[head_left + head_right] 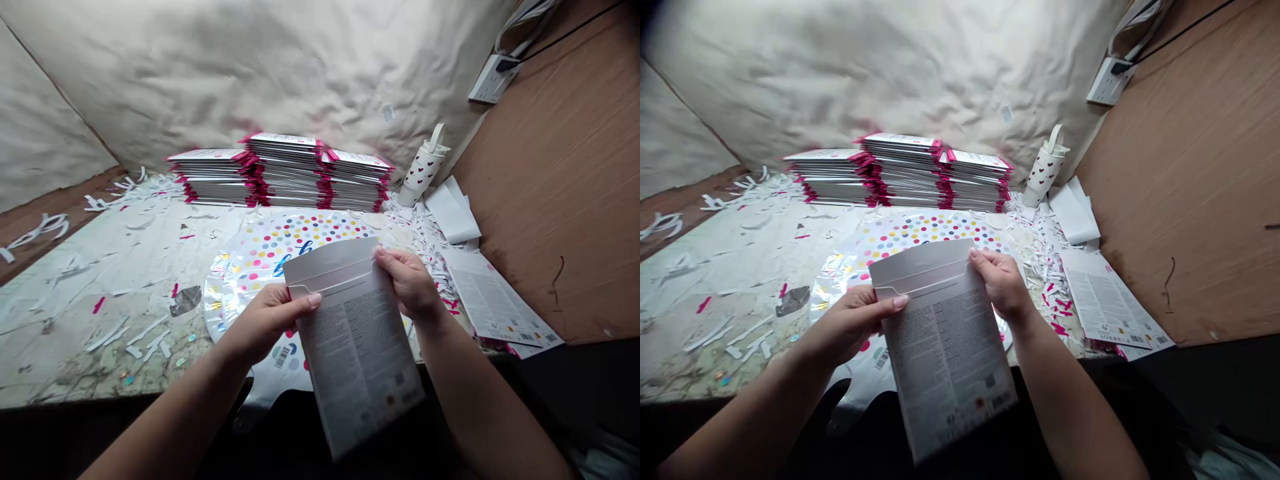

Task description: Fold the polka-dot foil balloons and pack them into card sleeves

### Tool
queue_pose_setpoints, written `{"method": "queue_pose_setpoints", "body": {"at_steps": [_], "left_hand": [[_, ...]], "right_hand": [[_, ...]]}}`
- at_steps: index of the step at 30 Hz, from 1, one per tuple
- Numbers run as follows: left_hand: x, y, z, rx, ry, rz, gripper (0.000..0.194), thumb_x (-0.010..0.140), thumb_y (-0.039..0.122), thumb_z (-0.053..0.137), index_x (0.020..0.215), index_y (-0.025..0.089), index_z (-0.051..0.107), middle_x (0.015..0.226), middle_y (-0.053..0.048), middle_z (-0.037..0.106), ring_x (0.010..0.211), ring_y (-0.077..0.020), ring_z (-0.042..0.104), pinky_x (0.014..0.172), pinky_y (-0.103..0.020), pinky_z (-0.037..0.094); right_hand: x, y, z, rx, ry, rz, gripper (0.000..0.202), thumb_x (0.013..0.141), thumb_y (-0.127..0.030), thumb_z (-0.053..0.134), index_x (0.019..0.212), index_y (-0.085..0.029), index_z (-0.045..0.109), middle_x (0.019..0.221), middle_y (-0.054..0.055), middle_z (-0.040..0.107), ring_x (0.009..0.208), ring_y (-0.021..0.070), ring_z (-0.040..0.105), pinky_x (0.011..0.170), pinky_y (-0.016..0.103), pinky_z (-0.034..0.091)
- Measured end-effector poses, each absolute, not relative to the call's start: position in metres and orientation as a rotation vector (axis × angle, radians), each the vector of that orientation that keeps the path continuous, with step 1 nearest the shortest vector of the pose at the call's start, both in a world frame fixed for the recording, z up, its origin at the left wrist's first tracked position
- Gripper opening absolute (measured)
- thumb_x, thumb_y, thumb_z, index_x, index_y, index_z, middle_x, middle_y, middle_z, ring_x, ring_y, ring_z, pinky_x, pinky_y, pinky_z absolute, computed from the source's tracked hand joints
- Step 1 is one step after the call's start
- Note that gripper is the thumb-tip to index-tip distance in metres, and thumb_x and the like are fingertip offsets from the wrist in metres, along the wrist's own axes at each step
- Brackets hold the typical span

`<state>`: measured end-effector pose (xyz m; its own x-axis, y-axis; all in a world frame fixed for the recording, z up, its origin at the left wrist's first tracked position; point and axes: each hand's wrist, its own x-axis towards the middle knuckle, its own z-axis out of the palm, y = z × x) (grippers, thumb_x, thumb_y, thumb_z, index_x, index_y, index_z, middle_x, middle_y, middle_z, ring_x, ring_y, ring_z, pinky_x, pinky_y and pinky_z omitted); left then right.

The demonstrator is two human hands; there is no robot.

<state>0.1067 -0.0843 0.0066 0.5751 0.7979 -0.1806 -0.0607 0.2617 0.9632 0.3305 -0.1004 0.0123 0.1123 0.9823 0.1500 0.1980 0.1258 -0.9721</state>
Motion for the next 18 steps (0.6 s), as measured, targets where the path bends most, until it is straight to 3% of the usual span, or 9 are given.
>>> {"method": "queue_pose_setpoints", "body": {"at_steps": [3,5,9,18], "left_hand": [[0.11,-0.092,-0.012,1.069,0.863,0.651,0.025,0.072,0.036,0.063,0.066,0.013,0.056,0.046,0.005,0.047,0.036,-0.0039,0.037,0.035,-0.015,0.027],[0.115,-0.102,-0.022,1.078,0.921,0.68,0.023,0.072,0.035,0.062,0.068,0.013,0.055,0.045,0.005,0.048,0.035,-0.0051,0.039,0.035,-0.016,0.028],[0.124,-0.121,-0.026,1.181,0.968,0.668,0.026,0.074,0.035,0.059,0.063,0.013,0.053,0.044,0.003,0.05,0.037,-0.0078,0.046,0.038,-0.018,0.035],[0.129,-0.147,-0.02,1.238,0.988,0.648,0.024,0.075,0.035,0.059,0.067,0.012,0.054,0.047,0.004,0.051,0.041,-0.0062,0.045,0.04,-0.016,0.035]], "right_hand": [[0.324,-0.109,0.001,-1.533,-1.569,0.323,0.025,0.086,-0.033,0.046,0.074,-0.017,0.061,0.068,0.003,0.06,0.064,0.0157,0.055,0.062,0.028,0.046],[0.312,-0.123,-0.007,-1.447,-1.789,0.114,0.016,0.085,-0.021,0.047,0.087,-0.017,0.063,0.083,0.006,0.063,0.079,0.0175,0.057,0.075,0.03,0.046],[0.288,-0.151,-0.016,-1.277,-2.043,0.139,0.023,0.084,-0.01,0.045,0.099,-0.015,0.062,0.093,0.008,0.064,0.088,0.0187,0.057,0.079,0.03,0.047],[0.28,-0.172,-0.029,-1.317,-2.0,0.04,0.021,0.084,-0.008,0.042,0.091,-0.01,0.062,0.086,0.011,0.064,0.084,0.0218,0.058,0.076,0.034,0.047]]}}
